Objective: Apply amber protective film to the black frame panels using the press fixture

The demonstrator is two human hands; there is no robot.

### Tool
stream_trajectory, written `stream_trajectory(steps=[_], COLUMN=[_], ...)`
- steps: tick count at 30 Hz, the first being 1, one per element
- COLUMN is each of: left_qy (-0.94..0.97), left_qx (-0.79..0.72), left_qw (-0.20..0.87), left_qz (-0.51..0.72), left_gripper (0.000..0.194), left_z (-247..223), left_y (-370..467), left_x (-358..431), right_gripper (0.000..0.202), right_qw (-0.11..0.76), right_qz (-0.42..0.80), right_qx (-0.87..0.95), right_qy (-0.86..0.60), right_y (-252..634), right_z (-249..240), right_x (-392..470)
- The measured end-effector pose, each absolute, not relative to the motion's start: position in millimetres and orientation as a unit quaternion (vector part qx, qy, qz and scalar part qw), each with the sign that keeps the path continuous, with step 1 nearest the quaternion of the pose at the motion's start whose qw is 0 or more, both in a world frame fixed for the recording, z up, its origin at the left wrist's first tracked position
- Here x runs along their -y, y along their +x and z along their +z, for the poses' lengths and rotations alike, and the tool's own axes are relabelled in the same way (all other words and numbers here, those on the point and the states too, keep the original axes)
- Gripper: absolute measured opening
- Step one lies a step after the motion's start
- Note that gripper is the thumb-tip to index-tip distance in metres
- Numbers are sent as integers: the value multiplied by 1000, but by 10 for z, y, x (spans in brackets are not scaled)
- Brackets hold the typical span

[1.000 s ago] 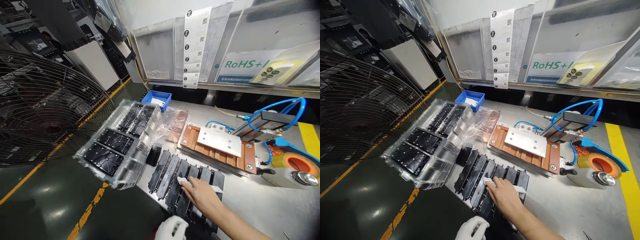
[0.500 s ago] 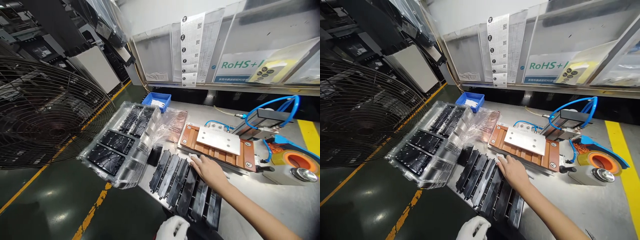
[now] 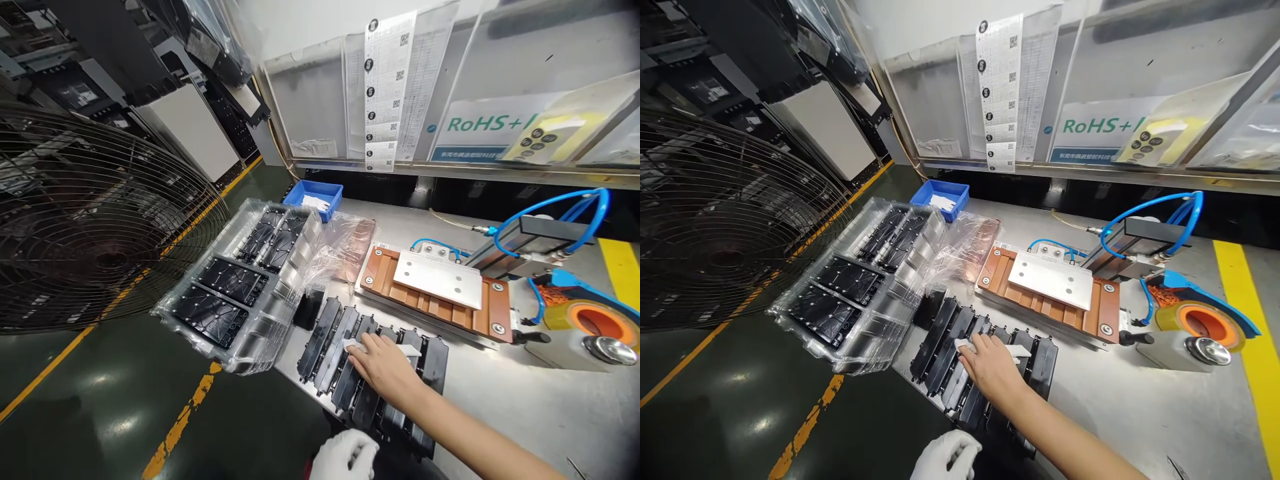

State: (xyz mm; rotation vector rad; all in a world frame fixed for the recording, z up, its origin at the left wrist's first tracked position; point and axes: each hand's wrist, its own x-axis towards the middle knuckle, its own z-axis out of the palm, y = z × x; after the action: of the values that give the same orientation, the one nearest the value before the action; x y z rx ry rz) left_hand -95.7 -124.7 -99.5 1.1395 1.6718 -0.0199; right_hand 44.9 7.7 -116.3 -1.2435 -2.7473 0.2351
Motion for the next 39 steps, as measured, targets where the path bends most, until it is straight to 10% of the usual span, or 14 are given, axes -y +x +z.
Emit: stream_trajectory(steps=[15,23,39], left_qy=[480,542,497], left_qx=[-714,-761,-755], left_qw=[508,260,411], left_qz=[47,244,115], left_gripper=[27,33,61], left_z=[-944,-924,-1077], left_y=[-1087,-1609,-1372], left_x=[1306,615,-5], right_gripper=[40,41,27], right_qw=[92,145,92], right_qz=[74,132,180], right_qx=[823,814,836], right_qy=[-556,-547,-510], right_y=[1139,1879,1612], right_z=[-1351,-1300,-1040], right_x=[-646,-19,522])
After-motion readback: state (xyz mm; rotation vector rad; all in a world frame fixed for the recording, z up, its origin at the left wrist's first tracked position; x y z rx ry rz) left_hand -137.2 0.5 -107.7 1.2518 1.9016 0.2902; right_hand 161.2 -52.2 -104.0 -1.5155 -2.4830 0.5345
